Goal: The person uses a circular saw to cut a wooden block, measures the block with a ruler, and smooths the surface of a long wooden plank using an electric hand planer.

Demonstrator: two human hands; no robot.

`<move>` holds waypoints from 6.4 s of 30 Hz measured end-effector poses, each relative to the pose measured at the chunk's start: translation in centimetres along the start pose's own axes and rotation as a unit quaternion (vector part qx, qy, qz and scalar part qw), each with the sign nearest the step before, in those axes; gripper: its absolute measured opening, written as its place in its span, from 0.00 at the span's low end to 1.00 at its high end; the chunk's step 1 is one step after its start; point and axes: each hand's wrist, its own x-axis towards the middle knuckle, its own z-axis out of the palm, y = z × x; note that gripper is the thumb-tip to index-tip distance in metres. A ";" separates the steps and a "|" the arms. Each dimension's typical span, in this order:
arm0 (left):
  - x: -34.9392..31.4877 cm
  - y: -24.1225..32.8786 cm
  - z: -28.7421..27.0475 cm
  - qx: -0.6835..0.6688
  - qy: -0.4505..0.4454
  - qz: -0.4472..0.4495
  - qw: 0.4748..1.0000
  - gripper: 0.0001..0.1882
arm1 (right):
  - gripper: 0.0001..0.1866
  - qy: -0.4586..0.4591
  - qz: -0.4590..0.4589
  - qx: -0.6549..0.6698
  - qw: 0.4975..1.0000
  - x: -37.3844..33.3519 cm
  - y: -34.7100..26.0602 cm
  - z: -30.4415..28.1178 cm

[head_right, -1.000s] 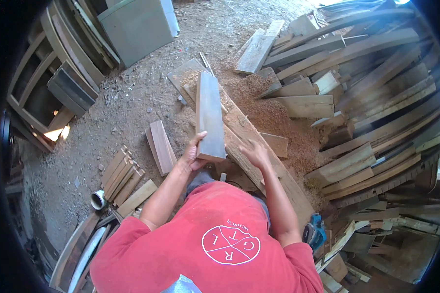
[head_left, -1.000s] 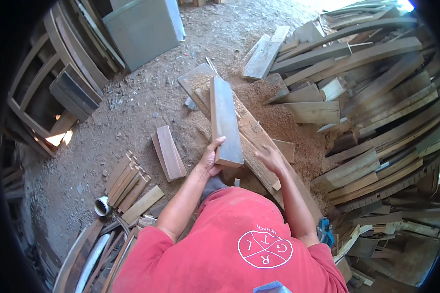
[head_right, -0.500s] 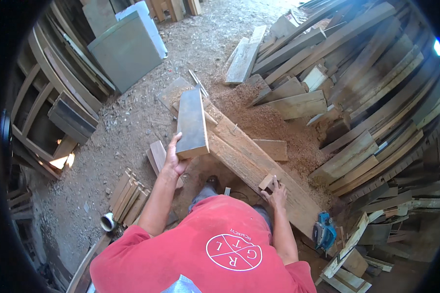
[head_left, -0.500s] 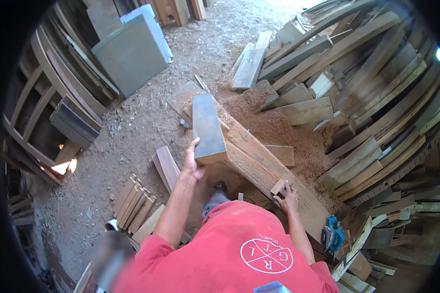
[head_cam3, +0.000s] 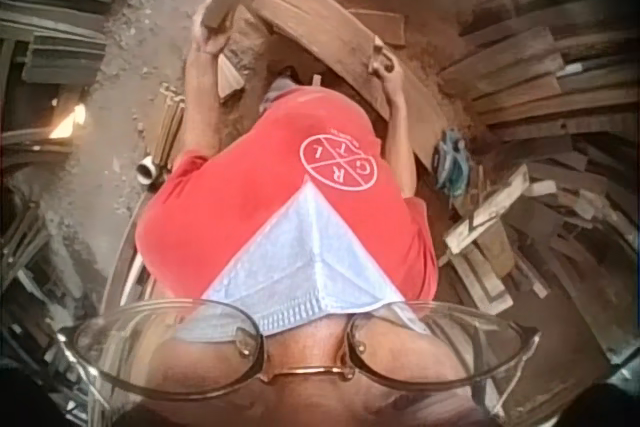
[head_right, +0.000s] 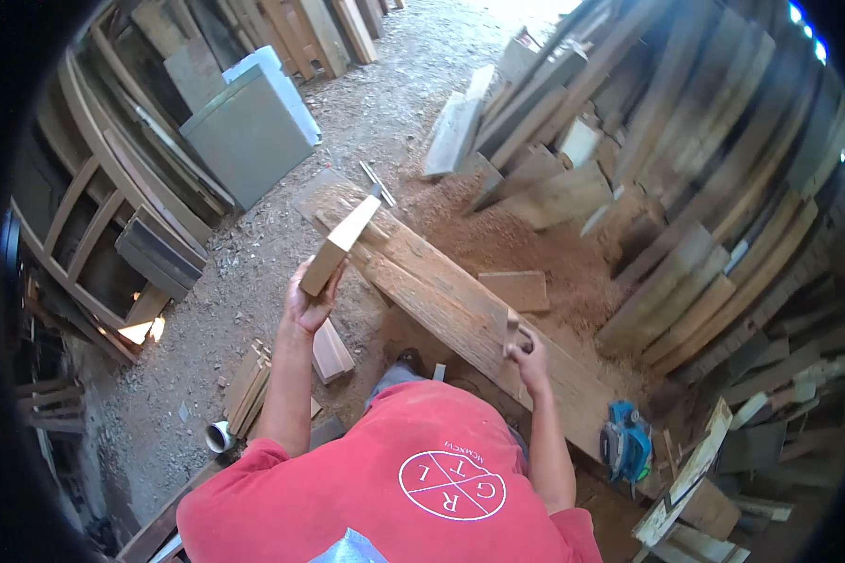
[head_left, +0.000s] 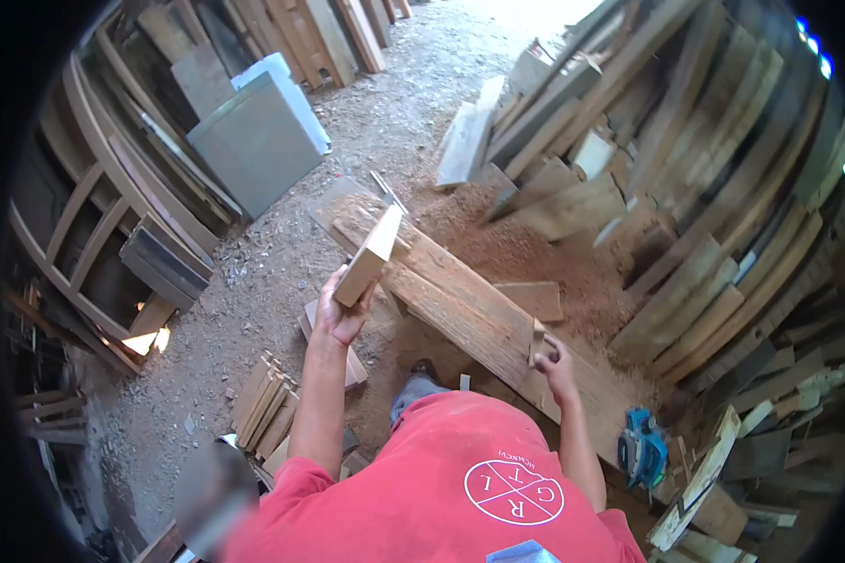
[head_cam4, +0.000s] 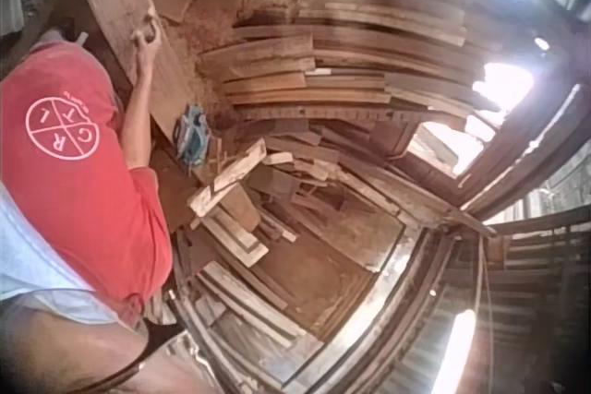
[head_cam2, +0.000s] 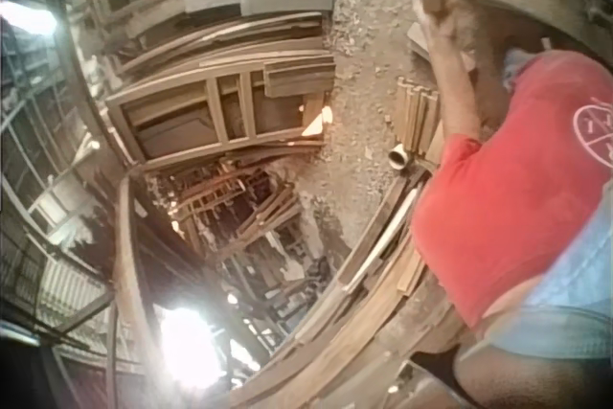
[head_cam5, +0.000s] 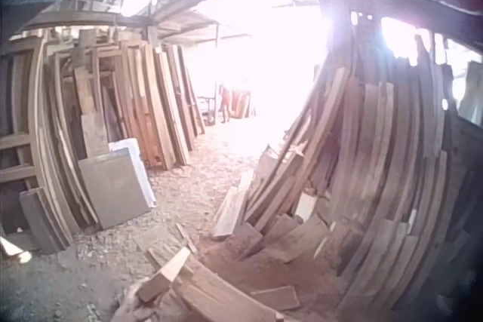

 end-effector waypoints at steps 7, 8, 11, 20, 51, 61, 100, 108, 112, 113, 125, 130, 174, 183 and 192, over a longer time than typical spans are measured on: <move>-7.0 -12.0 -1.8 0.049 0.019 0.039 0.998 0.24 | 0.24 0.036 -0.074 0.107 0.991 -9.8 -6.5 -13.9; -8.1 -14.7 -0.8 0.017 0.008 -0.020 1.000 0.24 | 0.24 0.061 -0.072 0.099 0.991 -11.8 -7.1 -17.0; -7.7 -21.4 -1.1 0.072 0.035 -0.079 0.994 0.24 | 0.24 0.275 -0.122 -0.030 0.953 -17.9 -4.1 -27.6; -9.3 -30.0 0.1 0.291 0.169 -0.053 0.940 0.25 | 0.22 0.588 0.203 -0.279 0.732 -32.2 10.9 -54.1; -9.1 -29.6 2.4 -0.277 -0.004 0.035 0.960 0.16 | 0.21 0.533 -0.155 -0.423 0.717 -18.3 8.2 -50.0; -10.5 -34.9 1.6 0.235 0.116 0.041 0.964 0.38 | 0.23 0.340 -0.172 -0.387 0.840 -16.4 7.4 -38.3; -15.3 -35.1 8.2 0.305 -0.092 -0.181 0.930 0.32 | 0.32 -0.382 0.198 0.240 0.870 -6.7 -11.0 -14.5; -2.6 -30.0 -8.7 0.696 0.160 -0.053 0.698 0.34 | 0.30 -0.186 -0.080 -0.532 0.822 -4.9 -5.2 -15.8; 1.8 -25.2 -12.3 0.714 0.228 -0.017 0.662 0.32 | 0.33 -0.087 -0.117 -0.545 0.825 -4.1 0.9 -13.8; 2.3 -24.1 -13.2 0.712 0.240 -0.016 0.660 0.32 | 0.34 -0.059 -0.138 -0.553 0.819 -3.5 0.7 -13.1; -2.9 -12.4 -25.3 0.685 0.323 -0.049 0.652 0.30 | 0.25 -0.129 -0.215 -0.529 0.811 3.0 -4.4 -0.1; -5.3 -10.0 -29.3 0.684 0.364 -0.099 0.624 0.28 | 0.26 -0.262 -0.199 -0.504 0.799 9.1 -8.1 10.6; -21.1 -22.3 -29.6 0.665 0.383 -0.065 0.638 0.24 | 0.30 -0.027 -0.214 -0.608 0.764 14.4 -9.0 23.7; -25.6 -28.8 -33.4 0.671 0.375 -0.104 0.631 0.25 | 0.42 -0.099 -0.274 -0.483 0.826 7.4 -7.8 10.0; -21.7 -31.7 -30.5 0.716 0.330 -0.134 0.601 0.24 | 0.44 0.146 0.068 -0.705 0.691 -12.5 3.3 -26.4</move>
